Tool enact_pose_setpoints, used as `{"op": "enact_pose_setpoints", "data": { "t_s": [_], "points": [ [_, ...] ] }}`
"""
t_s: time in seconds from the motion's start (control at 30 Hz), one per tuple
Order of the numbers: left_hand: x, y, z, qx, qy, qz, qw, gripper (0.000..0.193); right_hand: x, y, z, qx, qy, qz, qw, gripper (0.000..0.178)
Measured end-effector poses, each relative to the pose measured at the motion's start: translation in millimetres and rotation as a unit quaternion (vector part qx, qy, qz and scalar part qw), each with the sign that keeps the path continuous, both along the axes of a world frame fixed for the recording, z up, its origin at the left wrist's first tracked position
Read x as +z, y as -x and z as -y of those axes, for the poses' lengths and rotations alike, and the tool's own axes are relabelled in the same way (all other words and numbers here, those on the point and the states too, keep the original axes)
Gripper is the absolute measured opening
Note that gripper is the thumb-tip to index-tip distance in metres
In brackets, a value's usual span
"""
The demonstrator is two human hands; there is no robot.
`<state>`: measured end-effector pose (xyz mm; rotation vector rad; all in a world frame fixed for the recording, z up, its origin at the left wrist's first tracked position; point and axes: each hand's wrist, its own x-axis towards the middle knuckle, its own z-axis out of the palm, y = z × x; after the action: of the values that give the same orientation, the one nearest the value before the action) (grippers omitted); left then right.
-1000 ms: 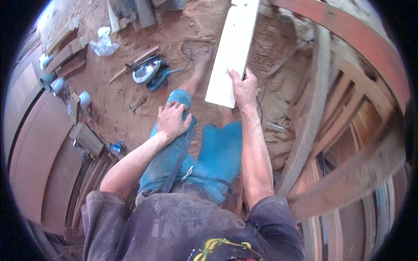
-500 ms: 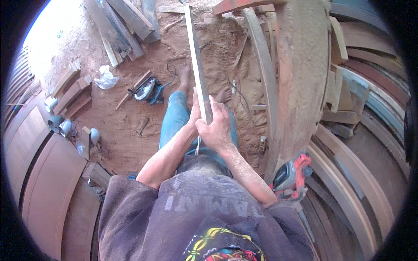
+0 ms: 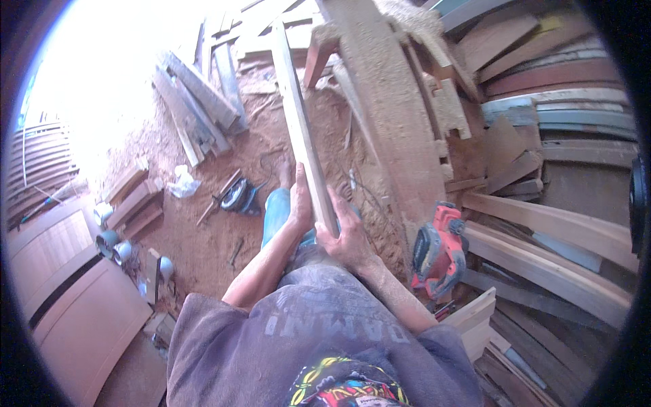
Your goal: The person uses a circular saw to cut a plank of wood into smaller pieces. They then use a jigsaw to cut a smaller piece of wood. The person handles the wood pieces and tools throughout the process.
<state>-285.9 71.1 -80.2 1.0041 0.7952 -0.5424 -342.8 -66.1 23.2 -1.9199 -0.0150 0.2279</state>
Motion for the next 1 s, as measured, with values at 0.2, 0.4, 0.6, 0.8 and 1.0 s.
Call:
{"op": "enact_pose_setpoints", "data": {
  "t_s": [0.2, 0.4, 0.6, 0.8, 1.0],
  "points": [
    [54, -8, 38, -0.097, -0.167, 0.185, 0.964, 0.055, 0, 25, 38, -0.126, -0.034, -0.04, 0.991, 0.062],
    [56, 2, 51, -0.286, -0.067, 0.137, 0.946, 0.064, -6, 23, 74, -0.221, 0.023, -0.053, 0.974, 0.045],
    [94, 46, 47, -0.317, 0.112, 0.034, 0.941, 0.061, -84, 39, 90, -0.29, -0.059, -0.047, 0.954, 0.038],
    [132, 8, 49, -0.288, 0.109, 0.137, 0.941, 0.056, 5, -13, 112, -0.185, -0.049, -0.018, 0.981, 0.047],
    [229, -46, 41, -0.211, 0.245, 0.365, 0.873, 0.08, 86, -28, 161, -0.19, -0.169, 0.023, 0.967, 0.067]
  ]
}}
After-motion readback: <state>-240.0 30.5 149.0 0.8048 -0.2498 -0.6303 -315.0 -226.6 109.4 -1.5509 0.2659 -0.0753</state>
